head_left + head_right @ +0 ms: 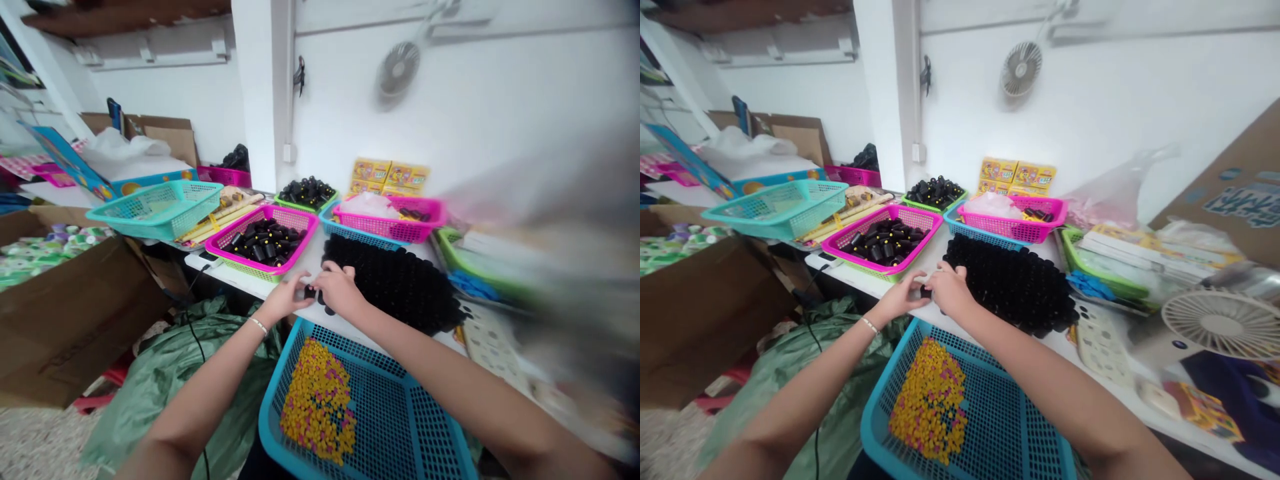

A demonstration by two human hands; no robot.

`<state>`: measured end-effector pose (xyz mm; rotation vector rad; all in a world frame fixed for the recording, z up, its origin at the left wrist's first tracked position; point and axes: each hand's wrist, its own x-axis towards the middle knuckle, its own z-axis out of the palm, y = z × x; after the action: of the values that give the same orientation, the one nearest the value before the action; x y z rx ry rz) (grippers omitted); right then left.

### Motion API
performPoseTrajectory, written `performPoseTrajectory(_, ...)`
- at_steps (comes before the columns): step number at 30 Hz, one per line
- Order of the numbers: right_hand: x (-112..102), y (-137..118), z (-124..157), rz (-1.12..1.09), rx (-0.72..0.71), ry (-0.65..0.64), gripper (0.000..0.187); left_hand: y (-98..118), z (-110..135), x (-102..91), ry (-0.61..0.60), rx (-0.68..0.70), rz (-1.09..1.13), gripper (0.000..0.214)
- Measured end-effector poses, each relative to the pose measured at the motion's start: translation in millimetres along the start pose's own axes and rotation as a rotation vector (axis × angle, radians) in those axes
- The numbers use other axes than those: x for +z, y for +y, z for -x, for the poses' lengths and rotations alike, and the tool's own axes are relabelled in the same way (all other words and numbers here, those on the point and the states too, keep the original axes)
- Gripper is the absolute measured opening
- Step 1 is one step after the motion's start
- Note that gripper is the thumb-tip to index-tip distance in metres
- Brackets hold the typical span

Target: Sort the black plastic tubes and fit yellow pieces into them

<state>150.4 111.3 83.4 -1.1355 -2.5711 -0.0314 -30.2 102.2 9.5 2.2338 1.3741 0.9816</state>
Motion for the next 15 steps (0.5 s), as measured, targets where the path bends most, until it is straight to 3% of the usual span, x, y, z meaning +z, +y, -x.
performPoseTrajectory(3, -27, 5, 15, -0.102, 0.168, 0.241, 0.032, 2, 4, 1.2, 0.014, 0.018, -0.033, 0.047)
performPoseTrajectory(6, -42, 8, 49, -0.247, 0.201, 0.401, 0.026, 2, 5, 3.4, 0.032, 0.041, -0.071, 0.028)
performPoseTrajectory(9, -33, 9, 95, -0.312, 0.181, 0.286, 0.024, 2, 2, 5.7, 0.04, 0.068, -0.099, 0.021)
performPoseTrajectory(15, 14, -5, 176, -0.417, 0.25, 0.009, 0.031, -1, -2, 11.1, 0.022, 0.091, -0.151, 0.016)
